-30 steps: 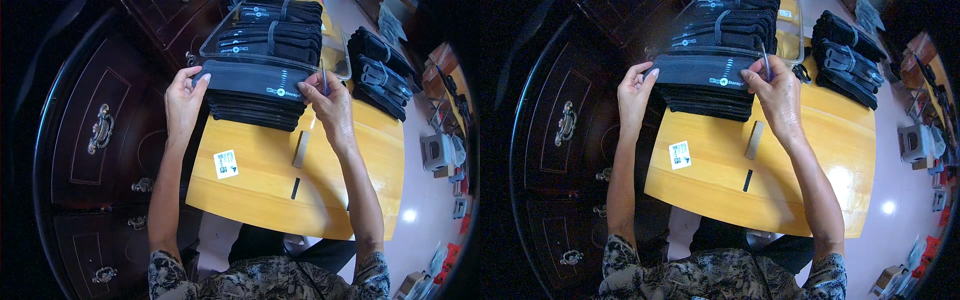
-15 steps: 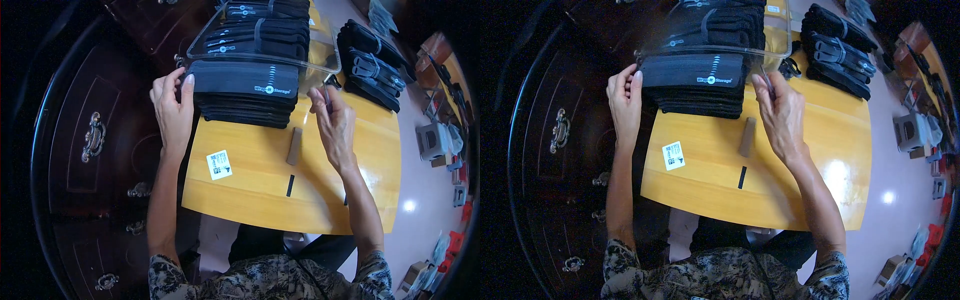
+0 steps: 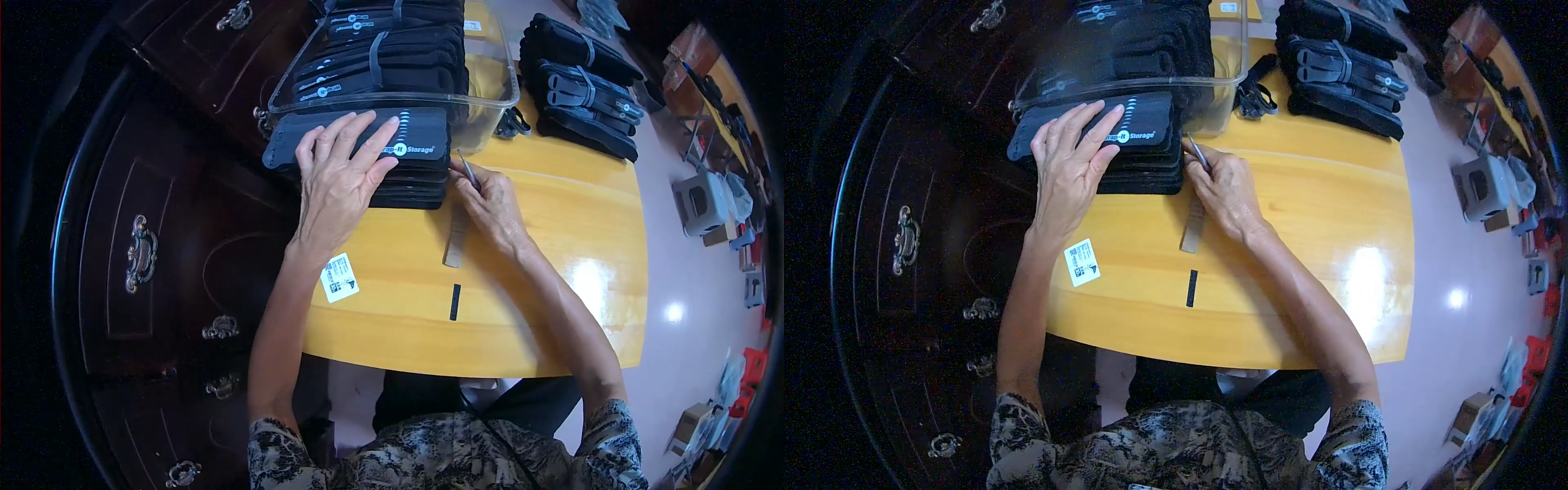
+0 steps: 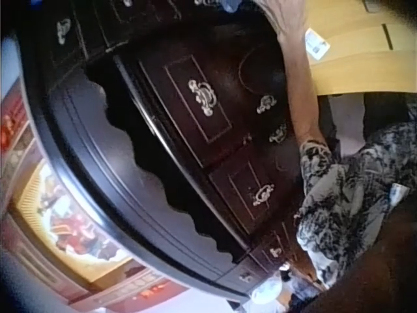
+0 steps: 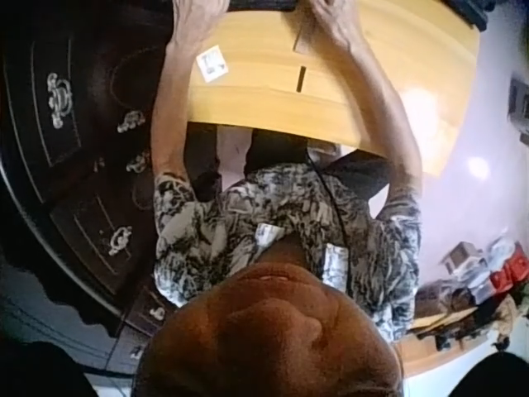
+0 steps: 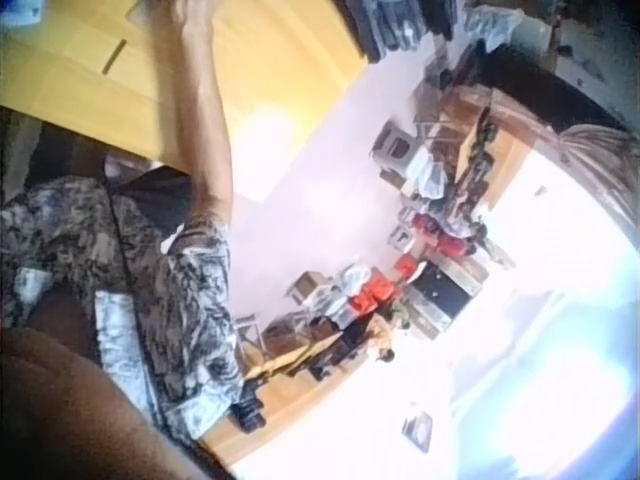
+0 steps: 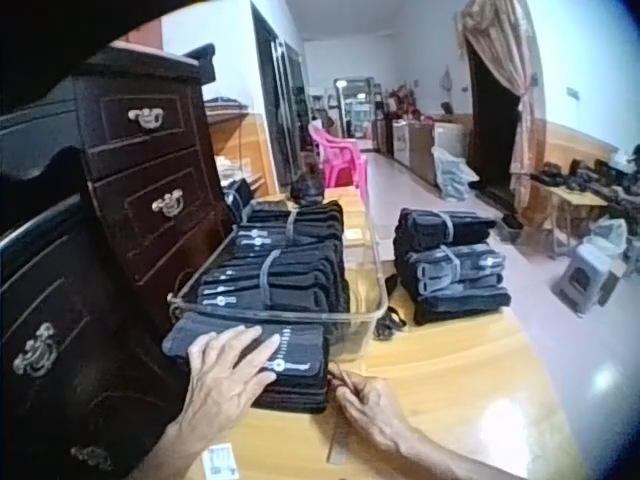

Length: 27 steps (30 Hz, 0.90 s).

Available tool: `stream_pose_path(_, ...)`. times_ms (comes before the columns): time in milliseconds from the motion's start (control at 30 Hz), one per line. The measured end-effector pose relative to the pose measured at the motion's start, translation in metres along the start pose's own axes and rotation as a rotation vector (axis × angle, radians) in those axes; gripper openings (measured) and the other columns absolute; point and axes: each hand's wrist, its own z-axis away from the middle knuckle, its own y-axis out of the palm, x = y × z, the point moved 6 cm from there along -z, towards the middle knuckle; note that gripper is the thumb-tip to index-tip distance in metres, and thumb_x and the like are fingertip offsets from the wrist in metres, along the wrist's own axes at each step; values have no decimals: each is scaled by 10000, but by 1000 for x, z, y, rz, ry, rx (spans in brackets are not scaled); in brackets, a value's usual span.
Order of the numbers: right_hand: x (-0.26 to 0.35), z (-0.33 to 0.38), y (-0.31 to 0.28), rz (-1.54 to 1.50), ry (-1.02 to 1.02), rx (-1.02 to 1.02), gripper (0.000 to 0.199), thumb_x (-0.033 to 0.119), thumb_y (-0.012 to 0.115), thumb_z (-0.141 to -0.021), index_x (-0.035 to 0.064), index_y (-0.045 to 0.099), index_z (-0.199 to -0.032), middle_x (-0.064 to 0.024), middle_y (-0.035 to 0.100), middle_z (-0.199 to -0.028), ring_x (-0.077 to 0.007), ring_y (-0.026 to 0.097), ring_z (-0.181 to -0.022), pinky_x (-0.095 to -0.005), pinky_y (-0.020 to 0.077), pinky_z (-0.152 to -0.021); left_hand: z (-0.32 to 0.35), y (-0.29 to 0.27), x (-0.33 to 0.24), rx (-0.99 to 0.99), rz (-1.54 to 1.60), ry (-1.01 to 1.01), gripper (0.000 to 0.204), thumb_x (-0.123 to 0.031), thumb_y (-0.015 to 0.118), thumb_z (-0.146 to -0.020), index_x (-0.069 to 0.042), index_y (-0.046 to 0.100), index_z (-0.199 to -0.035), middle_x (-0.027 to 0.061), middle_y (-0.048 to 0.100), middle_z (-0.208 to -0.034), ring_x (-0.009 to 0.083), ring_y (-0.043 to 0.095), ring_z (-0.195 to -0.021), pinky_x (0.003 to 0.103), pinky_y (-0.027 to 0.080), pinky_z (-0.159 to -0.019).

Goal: Inspecting and cleaning small black straps with a pointed tool.

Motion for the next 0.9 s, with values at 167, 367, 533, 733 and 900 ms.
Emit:
stream_pose_path(167,3,6,6,-27,56,14,287,196,508,-906,81,597,-1153,-205,502,-626,-293,527,-542,-368,447,-578,-1,6,7,22,-5,11,388,-307,561,-877,-188,563,-1246,43,536,-1237,223,444,-1175,434,233,-999)
stream_pose_path(367,3,4,6,-51,146,51,275,190,516,-919,38,603,-1131,-200,547,-656,-215,545,-563,-329,457,-595,4,9,10,28,-33,9,416,-320,549,-882,-199,530,-1279,36,521,-1266,223,438,-1186,445,222,-1013)
stream_pose_path(533,7,9,-2,-76,97,-29,275,188,527,-922,0,612,-1104,-179,626,-753,-201,590,-650,-321,470,-637,10,2,15,31,-33,-6,458,-345,528,-891,-198,481,-1322,38,485,-1317,225,387,-1259,469,183,-1056)
stream_pose_path(733,29,37,-22,-19,36,17,246,176,538,-910,-9,622,-1048,-191,640,-818,-243,628,-692,-338,481,-656,40,-30,24,-213,-81,-113,470,-277,482,-933,-107,407,-1366,71,394,-1404,237,287,-1335,444,135,-1092)
stream_pose_path(900,61,72,-10,-64,8,279,174,122,570,-857,-7,629,-956,-191,628,-803,-300,628,-708,-373,492,-659,89,-13,71,-488,571,-792,584,-433,259,-990,-8,305,-1388,172,349,-1406,273,271,-1343,392,172,-1116)
